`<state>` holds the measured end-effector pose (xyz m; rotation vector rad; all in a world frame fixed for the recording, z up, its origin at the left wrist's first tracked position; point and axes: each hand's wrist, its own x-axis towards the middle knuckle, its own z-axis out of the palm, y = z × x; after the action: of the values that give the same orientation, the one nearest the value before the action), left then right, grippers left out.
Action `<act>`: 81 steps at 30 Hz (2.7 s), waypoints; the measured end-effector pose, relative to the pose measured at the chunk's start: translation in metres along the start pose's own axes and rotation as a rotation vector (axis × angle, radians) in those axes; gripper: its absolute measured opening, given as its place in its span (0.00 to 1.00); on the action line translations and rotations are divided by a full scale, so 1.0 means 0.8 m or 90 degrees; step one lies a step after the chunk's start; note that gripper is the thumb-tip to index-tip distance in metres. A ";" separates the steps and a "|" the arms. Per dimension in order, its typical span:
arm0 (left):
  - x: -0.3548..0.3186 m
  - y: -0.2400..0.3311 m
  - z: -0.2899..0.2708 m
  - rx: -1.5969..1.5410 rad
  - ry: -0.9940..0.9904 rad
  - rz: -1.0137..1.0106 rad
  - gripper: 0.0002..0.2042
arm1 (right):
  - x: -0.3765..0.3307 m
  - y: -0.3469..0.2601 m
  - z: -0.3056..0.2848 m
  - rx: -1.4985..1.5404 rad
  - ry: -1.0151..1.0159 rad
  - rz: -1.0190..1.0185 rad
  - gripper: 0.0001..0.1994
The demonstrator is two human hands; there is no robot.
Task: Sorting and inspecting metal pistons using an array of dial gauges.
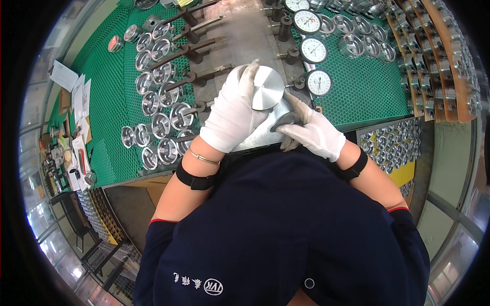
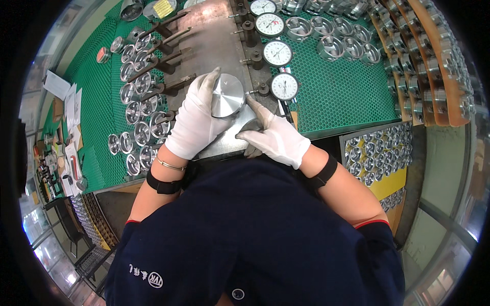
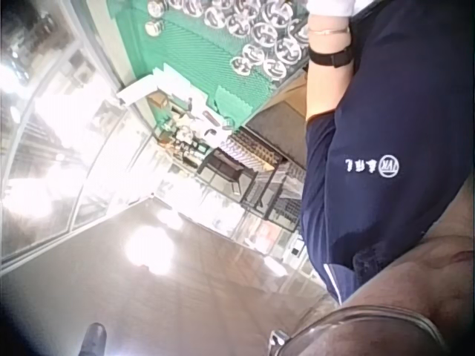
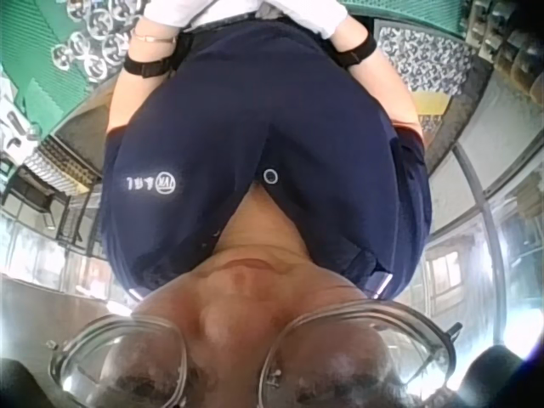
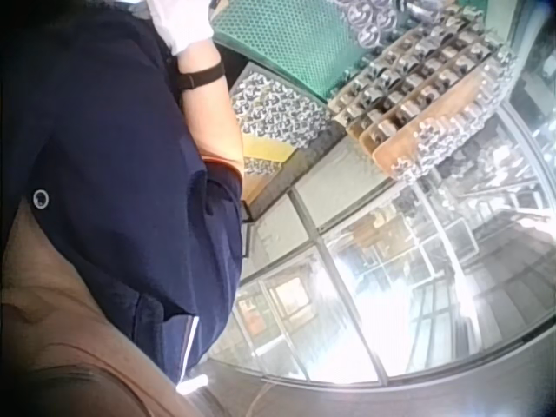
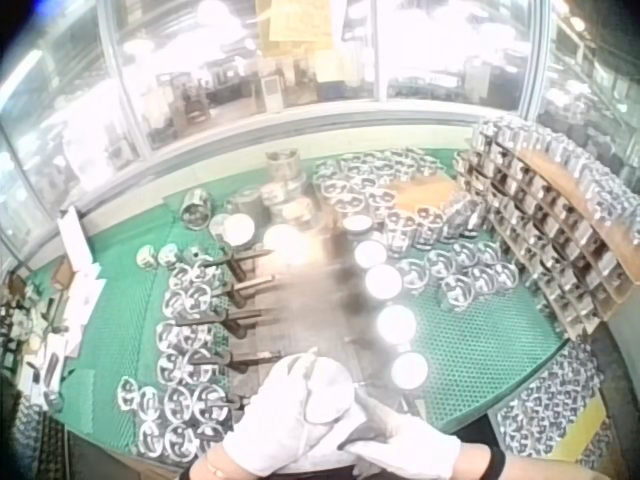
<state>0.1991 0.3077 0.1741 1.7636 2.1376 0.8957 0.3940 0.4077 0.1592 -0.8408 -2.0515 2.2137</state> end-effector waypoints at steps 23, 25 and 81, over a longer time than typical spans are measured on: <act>-0.026 0.001 -0.066 0.014 -0.076 0.077 0.26 | 0.016 -0.049 -0.002 -0.344 -0.016 -0.381 0.46; -0.031 0.010 -0.060 0.008 -0.168 0.054 0.32 | 0.022 -0.052 0.012 -0.555 0.076 -0.251 0.47; 0.001 0.013 -0.028 0.039 -0.024 0.050 0.46 | -0.008 -0.019 0.000 0.138 -0.055 0.069 0.43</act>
<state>0.1956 0.3024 0.1977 1.8909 2.1069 0.8177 0.3946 0.4075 0.1756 -0.8685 -1.7929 2.5151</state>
